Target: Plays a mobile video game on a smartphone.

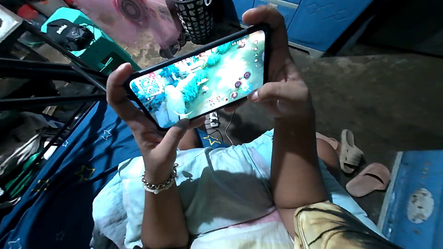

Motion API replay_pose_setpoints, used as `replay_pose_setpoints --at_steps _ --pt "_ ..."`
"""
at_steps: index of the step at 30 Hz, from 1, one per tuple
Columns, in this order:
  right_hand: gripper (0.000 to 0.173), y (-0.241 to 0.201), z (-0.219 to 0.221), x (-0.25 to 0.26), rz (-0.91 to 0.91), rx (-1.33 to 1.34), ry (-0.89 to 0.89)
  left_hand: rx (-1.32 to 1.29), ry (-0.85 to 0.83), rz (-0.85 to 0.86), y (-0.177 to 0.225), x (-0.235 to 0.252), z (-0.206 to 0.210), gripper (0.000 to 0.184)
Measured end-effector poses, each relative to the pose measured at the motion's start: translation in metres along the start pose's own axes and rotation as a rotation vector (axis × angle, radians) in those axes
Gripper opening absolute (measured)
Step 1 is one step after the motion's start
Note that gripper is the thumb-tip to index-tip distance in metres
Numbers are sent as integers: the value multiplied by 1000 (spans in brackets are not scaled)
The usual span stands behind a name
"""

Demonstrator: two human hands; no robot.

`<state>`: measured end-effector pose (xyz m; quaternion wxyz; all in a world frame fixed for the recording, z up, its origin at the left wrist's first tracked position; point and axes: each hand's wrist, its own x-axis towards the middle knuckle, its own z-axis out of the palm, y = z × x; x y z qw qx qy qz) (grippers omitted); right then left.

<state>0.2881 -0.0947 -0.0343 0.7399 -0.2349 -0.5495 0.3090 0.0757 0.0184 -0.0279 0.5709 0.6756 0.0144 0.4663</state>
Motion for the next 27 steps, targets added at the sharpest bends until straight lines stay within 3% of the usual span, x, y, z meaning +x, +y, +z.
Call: replay_pose_setpoints --at_steps 18,27 --pt "79 1 -3 -1 17 -9 -7 38 5 26 -1 2 5 102" --pt "80 1 -1 0 26 5 18 87 21 66 -5 3 7 95"
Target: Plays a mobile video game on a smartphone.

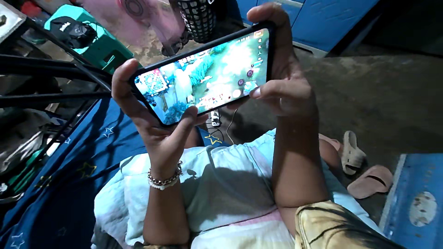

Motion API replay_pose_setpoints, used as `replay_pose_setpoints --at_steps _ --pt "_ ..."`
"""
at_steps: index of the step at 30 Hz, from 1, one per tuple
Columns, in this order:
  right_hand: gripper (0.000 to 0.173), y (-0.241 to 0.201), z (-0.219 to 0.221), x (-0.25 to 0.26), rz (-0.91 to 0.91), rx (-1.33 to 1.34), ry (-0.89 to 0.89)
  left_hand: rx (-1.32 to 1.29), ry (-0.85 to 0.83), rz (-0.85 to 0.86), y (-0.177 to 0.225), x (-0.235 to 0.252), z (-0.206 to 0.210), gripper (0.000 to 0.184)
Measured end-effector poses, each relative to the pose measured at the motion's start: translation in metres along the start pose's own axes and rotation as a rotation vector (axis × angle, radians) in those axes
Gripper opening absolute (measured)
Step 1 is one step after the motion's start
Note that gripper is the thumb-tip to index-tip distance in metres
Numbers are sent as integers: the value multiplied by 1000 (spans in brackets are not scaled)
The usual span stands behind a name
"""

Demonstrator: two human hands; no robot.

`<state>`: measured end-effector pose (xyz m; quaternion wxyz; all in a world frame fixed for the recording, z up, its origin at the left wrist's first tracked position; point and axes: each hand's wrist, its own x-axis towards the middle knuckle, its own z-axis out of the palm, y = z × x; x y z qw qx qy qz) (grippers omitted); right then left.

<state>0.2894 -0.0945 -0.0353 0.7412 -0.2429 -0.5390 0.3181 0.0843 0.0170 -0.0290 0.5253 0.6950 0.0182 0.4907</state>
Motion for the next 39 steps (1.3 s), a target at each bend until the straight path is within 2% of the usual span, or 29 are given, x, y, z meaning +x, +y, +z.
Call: replay_pose_setpoints --at_steps 10,28,39 --pt "79 2 2 1 -37 -33 -16 -42 18 7 0 -1 1 95" --pt "75 4 1 1 -43 -29 -51 38 67 -7 2 -3 1 95" --pt "73 6 0 1 -75 -54 -100 62 110 27 0 -3 0 80"
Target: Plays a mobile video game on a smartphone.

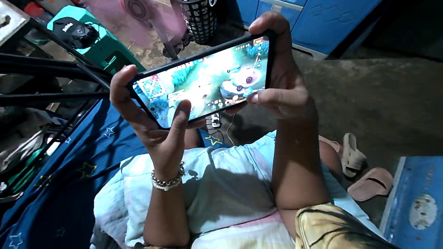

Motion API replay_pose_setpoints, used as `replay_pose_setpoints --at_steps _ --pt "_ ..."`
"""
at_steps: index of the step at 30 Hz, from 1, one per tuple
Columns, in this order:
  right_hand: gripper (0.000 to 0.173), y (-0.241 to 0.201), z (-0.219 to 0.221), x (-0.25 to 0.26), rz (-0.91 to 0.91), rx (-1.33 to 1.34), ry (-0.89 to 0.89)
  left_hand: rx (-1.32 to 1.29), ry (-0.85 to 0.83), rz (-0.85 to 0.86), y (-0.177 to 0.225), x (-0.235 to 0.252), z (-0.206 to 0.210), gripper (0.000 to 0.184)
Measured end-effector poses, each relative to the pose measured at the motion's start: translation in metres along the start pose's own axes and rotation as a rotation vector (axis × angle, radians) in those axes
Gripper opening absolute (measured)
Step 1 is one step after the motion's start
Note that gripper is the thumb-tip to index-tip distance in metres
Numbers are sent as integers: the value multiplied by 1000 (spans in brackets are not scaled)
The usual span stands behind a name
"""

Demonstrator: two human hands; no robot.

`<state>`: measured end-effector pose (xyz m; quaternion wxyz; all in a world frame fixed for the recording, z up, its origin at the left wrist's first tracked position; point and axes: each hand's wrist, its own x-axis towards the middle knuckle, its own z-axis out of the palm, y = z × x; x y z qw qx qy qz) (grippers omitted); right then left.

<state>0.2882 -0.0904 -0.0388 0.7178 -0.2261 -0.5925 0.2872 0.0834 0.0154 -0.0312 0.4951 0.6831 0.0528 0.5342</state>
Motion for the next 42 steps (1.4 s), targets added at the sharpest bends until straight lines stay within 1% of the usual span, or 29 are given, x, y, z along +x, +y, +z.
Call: replay_pose_setpoints --at_steps 11,16,21,27,30,42 --pt "73 0 1 0 -3 5 1 7 -8 12 0 0 -1 79" --pt "71 0 1 -1 -10 -34 11 69 -43 33 -1 1 -3 85" --pt "72 -4 0 -2 31 -38 11 18 -42 -33 2 2 -2 89" --pt "70 -5 -1 -3 26 -38 14 -19 -51 -62 2 0 -1 92" --pt "70 -4 0 -3 33 -8 15 -17 -57 -45 2 0 -2 91" --pt "69 -1 0 -1 16 -26 10 17 -57 -11 -1 2 -5 91"
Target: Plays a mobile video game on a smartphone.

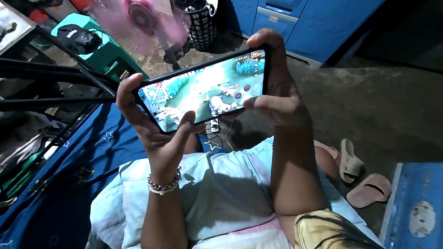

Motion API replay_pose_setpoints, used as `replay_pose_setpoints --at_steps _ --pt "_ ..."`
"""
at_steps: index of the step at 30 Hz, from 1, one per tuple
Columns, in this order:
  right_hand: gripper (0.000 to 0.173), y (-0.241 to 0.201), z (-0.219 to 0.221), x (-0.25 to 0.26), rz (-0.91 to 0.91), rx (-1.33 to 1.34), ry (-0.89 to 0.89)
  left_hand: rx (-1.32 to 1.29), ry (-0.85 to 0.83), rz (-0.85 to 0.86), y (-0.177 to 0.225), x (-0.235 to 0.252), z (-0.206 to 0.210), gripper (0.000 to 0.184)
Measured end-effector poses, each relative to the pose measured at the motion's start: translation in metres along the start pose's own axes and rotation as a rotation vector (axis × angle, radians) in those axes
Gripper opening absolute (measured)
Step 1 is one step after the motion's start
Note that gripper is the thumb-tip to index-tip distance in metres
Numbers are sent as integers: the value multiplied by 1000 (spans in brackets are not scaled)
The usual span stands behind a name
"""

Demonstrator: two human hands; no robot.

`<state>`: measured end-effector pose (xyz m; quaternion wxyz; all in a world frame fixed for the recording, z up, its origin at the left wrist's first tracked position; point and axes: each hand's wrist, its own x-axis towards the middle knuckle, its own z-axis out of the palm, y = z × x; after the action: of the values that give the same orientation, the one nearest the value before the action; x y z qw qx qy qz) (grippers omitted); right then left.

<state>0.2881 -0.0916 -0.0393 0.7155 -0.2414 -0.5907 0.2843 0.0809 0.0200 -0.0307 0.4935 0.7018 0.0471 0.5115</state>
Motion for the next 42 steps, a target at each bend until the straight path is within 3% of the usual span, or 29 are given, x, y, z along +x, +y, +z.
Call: replay_pose_setpoints --at_steps 23,42 --pt "71 1 -1 2 -11 0 -3 -20 34 -18 0 1 2 71" --pt "70 -1 0 1 20 49 18 3 -6 10 -1 0 -1 85"
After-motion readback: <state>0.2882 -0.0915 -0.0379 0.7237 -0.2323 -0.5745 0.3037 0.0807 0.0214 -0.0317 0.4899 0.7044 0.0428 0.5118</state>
